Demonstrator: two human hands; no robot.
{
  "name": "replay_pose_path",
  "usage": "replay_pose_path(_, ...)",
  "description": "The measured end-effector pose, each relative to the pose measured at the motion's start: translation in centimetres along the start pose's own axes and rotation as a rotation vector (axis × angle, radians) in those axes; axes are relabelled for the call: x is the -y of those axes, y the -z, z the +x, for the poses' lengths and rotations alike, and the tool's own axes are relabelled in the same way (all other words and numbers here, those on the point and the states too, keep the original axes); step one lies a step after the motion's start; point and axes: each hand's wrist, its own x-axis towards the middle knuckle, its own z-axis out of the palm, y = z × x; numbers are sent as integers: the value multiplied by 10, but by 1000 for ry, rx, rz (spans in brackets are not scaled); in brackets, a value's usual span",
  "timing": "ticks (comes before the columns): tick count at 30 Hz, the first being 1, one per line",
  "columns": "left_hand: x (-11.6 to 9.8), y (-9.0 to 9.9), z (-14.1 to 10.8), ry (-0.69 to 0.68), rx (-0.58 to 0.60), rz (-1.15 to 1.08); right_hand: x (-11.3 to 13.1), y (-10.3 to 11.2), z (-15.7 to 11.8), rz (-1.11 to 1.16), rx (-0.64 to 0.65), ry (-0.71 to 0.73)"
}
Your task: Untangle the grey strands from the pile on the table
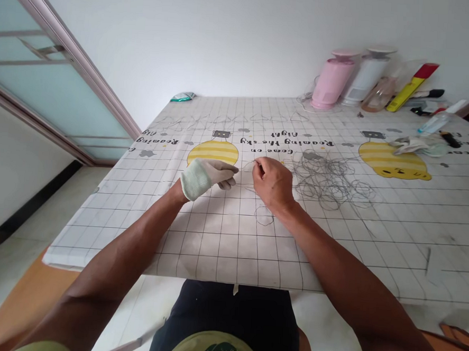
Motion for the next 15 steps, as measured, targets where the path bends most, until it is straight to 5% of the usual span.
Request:
replay_pose_path(10, 2, 5, -2, -25, 15, 159, 0, 4, -4, 35, 57, 26)
replay_pose_path(15, -5, 4, -3, -264, -59, 482, 2, 4, -4, -39, 37, 47)
